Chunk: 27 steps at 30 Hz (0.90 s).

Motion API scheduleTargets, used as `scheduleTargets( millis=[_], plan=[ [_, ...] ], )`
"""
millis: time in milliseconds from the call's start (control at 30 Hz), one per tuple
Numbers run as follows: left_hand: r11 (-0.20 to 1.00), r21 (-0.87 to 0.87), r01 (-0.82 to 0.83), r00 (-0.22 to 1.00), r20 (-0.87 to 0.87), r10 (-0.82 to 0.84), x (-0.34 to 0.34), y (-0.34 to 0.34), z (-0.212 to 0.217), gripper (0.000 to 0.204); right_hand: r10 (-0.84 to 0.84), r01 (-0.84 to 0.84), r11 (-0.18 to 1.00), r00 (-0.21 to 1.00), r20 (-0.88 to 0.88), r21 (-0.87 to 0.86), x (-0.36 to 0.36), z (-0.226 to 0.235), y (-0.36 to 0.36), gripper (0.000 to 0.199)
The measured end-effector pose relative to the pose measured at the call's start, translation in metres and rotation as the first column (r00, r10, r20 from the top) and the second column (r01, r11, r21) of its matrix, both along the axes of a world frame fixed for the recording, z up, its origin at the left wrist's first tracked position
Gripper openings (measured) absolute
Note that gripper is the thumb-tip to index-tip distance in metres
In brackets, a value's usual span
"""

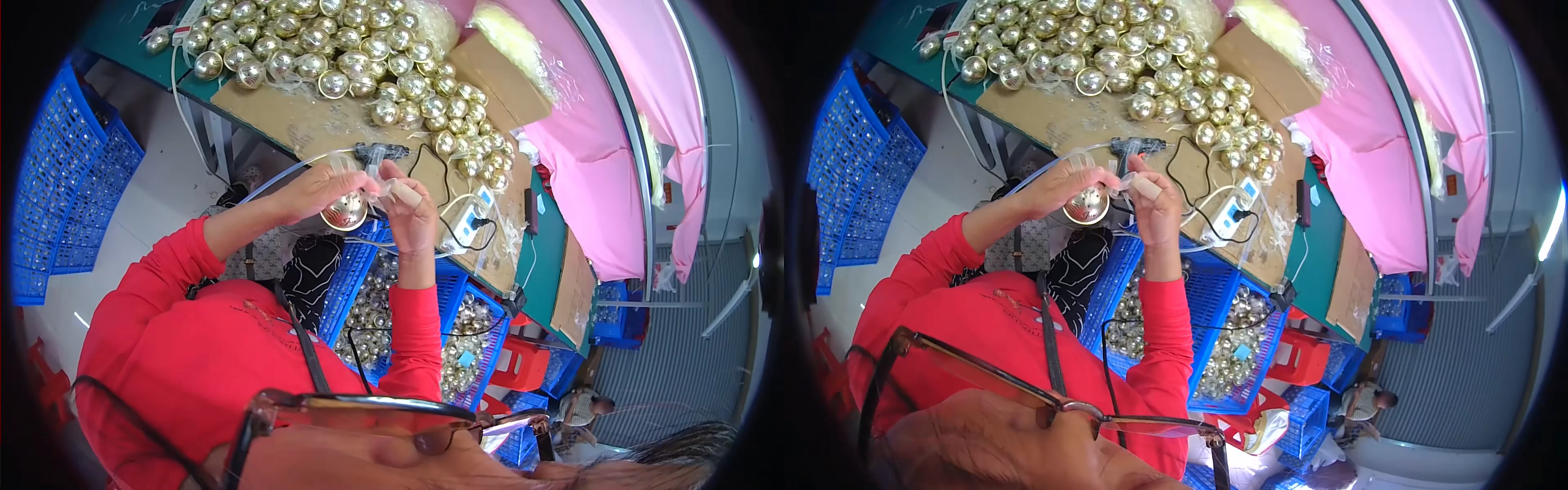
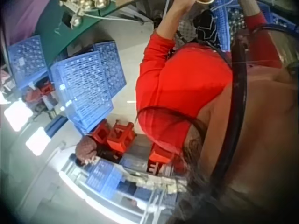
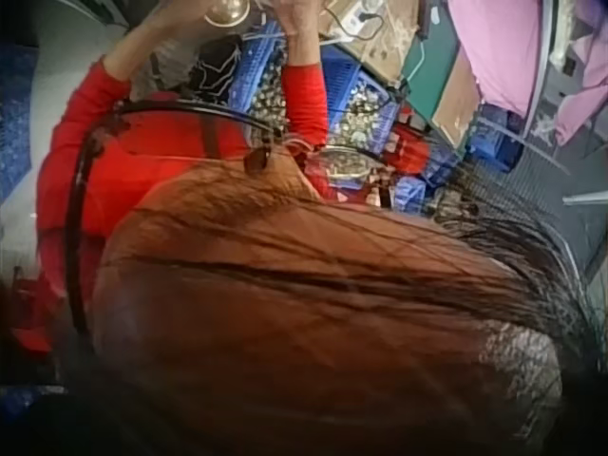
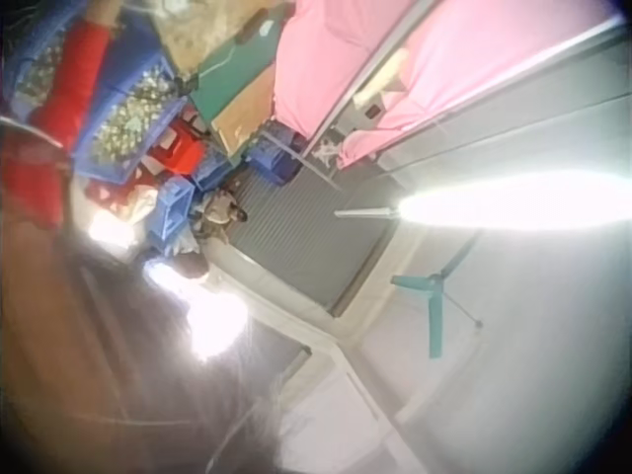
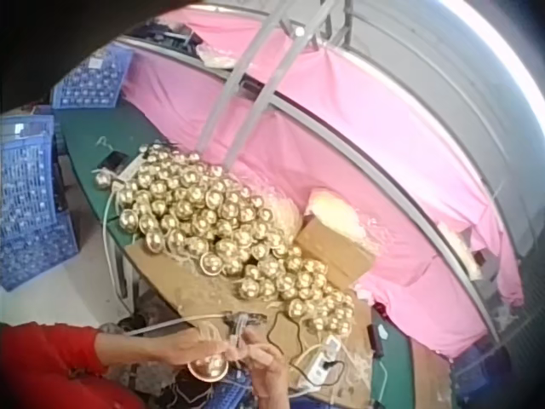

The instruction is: The person applies hot glue to decorative ornaments using a glue gun and attaches ribbon bows to them by hand.

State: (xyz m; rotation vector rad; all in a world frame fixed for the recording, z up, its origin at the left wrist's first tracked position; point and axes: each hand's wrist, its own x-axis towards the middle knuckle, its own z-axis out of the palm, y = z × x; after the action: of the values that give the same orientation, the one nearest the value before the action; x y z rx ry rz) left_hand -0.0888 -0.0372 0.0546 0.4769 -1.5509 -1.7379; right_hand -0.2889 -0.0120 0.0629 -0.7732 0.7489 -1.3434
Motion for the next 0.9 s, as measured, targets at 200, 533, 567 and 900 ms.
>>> scheduleTargets(
  millis=[200,533,567,900],
  plan=[
    [0.995,0.013,-0.101,0.995,-0.005,0.101,0.022,0.010,0.000,0.044,-0.158,0.154,0.987,0.974,0.163,0.035,0.051,-0.011,0.017,0.025],
    [0.986,-0.032,-0.167,0.984,0.051,0.168,0.032,0.011,-0.016,0.043,-0.302,0.301,0.949,0.953,-0.001,-0.095,0.082,-0.030,0.022,0.020],
    [0.985,-0.030,-0.170,0.984,0.052,0.171,0.032,0.011,-0.016,0.043,-0.297,0.297,0.950,0.955,0.012,-0.096,0.083,-0.029,0.022,0.019],
    [0.986,-0.063,-0.157,0.987,-0.041,0.155,0.040,0.015,-0.006,0.041,-0.338,0.329,0.937,0.939,-0.062,-0.117,0.082,-0.035,0.022,0.017]
  ],
)
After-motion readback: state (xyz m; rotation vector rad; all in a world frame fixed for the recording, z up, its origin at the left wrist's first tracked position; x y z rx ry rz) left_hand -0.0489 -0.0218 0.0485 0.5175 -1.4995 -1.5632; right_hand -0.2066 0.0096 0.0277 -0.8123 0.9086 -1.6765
